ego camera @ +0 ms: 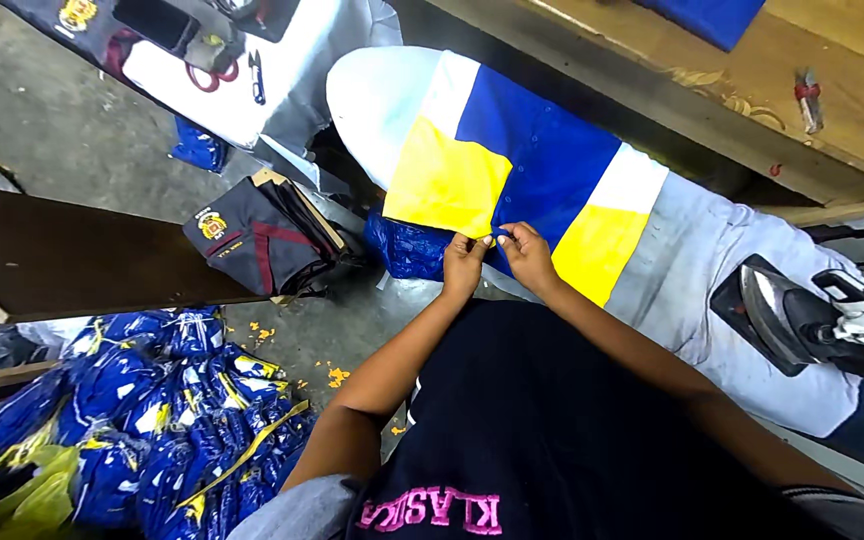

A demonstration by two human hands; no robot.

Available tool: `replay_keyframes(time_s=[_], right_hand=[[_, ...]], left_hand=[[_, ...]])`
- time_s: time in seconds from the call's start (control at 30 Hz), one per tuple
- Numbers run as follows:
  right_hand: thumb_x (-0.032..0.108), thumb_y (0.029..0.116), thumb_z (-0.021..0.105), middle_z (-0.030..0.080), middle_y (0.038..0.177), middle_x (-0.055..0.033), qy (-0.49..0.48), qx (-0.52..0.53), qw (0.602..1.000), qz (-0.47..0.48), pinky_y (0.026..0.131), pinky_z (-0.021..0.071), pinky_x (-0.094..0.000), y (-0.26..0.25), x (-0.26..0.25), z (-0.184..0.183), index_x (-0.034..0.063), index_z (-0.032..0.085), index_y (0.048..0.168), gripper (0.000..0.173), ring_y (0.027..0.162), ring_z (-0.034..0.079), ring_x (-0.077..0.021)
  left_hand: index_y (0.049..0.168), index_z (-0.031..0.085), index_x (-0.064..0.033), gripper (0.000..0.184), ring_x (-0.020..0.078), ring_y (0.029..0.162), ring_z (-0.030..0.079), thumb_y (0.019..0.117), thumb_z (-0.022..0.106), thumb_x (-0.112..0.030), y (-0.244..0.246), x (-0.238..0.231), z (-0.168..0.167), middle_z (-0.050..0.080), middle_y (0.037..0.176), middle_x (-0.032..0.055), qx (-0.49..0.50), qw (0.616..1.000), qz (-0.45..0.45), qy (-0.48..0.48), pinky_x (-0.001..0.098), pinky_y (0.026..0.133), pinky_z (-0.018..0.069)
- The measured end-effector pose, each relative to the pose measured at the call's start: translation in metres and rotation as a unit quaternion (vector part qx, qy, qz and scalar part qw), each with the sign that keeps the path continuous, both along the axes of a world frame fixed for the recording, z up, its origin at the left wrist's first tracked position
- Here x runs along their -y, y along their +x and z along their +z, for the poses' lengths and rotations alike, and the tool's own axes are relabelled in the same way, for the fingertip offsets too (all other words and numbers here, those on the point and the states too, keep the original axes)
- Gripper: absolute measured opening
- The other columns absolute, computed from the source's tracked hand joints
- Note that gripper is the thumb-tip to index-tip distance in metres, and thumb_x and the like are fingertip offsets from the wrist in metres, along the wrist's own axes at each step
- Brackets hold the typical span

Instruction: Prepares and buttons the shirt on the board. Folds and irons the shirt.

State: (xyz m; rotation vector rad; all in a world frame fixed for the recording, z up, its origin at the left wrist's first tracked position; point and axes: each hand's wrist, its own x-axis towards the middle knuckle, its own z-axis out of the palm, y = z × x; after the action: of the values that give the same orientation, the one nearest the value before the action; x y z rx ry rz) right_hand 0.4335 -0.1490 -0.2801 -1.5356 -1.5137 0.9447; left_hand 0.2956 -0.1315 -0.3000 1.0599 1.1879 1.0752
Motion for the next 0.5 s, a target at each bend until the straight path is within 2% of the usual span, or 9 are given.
replay_keyframes(time_s=[0.03, 0.1, 0.17, 0.23, 0.3, 0.37, 0.43, 0.5], right_hand=[[0.004, 0.1026, 0.056, 0.066, 0.115, -0.0233, 0.014, 0.017, 1.0, 0.018, 0.082, 0.0563, -0.0344, -0.001, 0.004, 0.001, -0.0092, 0.066, 0.122, 0.025, 0.091, 0.067, -0.0247], [0.003, 0.1029, 0.054, 0.065, 0.122, -0.0257, 0.03, 0.03, 0.998, 0.045, 0.087, 0.0568, -0.0362, -0.001, 0.008, 0.004, -0.0102, 0.063, 0.13, 0.032, 0.099, 0.068, -0.0281], [0.004, 0.1045, 0.048, 0.065, 0.125, -0.0258, -0.001, 0.0, 0.999, 0.038, 0.093, 0.0548, -0.0388, 0.002, 0.004, 0.008, -0.0099, 0.065, 0.129, 0.033, 0.106, 0.067, -0.0291], [0.007, 0.1068, 0.045, 0.067, 0.118, -0.02, -0.083, -0.065, 0.994, 0.016, 0.086, 0.0574, -0.0342, 0.009, -0.005, 0.01, -0.0076, 0.067, 0.123, 0.03, 0.096, 0.069, -0.0202], [0.006, 0.1048, 0.053, 0.068, 0.104, -0.0125, -0.154, -0.135, 0.979, -0.002, 0.075, 0.0578, -0.0288, 0.013, -0.014, 0.01, -0.0062, 0.066, 0.116, 0.021, 0.08, 0.066, -0.0115], [0.002, 0.1006, 0.059, 0.066, 0.095, -0.0091, -0.187, -0.17, 0.967, -0.006, 0.07, 0.057, -0.0265, 0.016, -0.019, 0.005, -0.0061, 0.065, 0.111, 0.014, 0.074, 0.064, -0.0091], [0.0, 0.0985, 0.062, 0.066, 0.089, -0.0082, -0.196, -0.172, 0.965, -0.009, 0.067, 0.0561, -0.0251, 0.016, -0.022, 0.001, -0.006, 0.065, 0.107, 0.011, 0.07, 0.063, -0.0082], [0.001, 0.0975, 0.064, 0.066, 0.087, -0.0077, -0.193, -0.159, 0.968, -0.008, 0.065, 0.0557, -0.0239, 0.015, -0.025, 0.0, -0.0054, 0.065, 0.105, 0.01, 0.068, 0.063, -0.0075]], left_hand=[[0.113, 0.061, 0.0078, 0.017, 0.0073, 0.092, 0.067, 0.0983, 0.062, 0.0, 0.0, -0.001, 0.0, 0.069, 0.1, 0.0094, -0.001, 1.0, 0.007, -0.001, 0.0275, 0.088, 0.0556], [0.112, 0.061, 0.0059, 0.015, 0.0076, 0.09, 0.066, 0.0978, 0.062, 0.0, 0.0, -0.005, 0.001, 0.069, 0.098, 0.0076, 0.003, 1.0, 0.016, -0.006, 0.0274, 0.086, 0.0555], [0.112, 0.062, 0.0049, 0.015, 0.0081, 0.091, 0.065, 0.0975, 0.062, 0.001, 0.002, -0.008, 0.004, 0.068, 0.099, 0.0069, 0.013, 0.999, 0.015, -0.028, 0.0274, 0.085, 0.054], [0.113, 0.061, 0.0018, 0.014, 0.0063, 0.087, 0.062, 0.0991, 0.063, -0.002, 0.001, -0.008, 0.009, 0.067, 0.099, 0.0049, 0.013, 0.997, 0.0, -0.072, 0.0259, 0.08, 0.0526], [0.116, 0.059, -0.0023, 0.016, 0.0035, 0.078, 0.058, 0.1014, 0.063, -0.007, -0.001, -0.005, 0.015, 0.065, 0.099, 0.0026, 0.003, 0.993, -0.024, -0.118, 0.0227, 0.071, 0.0499], [0.116, 0.059, -0.0039, 0.016, 0.0042, 0.076, 0.061, 0.1004, 0.063, -0.005, -0.001, -0.005, 0.014, 0.066, 0.098, 0.0019, 0.026, 0.988, -0.031, -0.148, 0.0222, 0.068, 0.0525], [0.114, 0.059, -0.0038, 0.015, 0.0052, 0.075, 0.062, 0.0998, 0.063, -0.003, -0.002, -0.006, 0.013, 0.066, 0.097, 0.0015, 0.044, 0.984, -0.029, -0.169, 0.0232, 0.069, 0.0548], [0.107, 0.06, -0.0009, 0.012, 0.0074, 0.074, 0.064, 0.0967, 0.065, 0.002, 0.0, -0.012, 0.006, 0.067, 0.092, 0.0029, 0.071, 0.981, 0.0, -0.18, 0.0249, 0.07, 0.057]])
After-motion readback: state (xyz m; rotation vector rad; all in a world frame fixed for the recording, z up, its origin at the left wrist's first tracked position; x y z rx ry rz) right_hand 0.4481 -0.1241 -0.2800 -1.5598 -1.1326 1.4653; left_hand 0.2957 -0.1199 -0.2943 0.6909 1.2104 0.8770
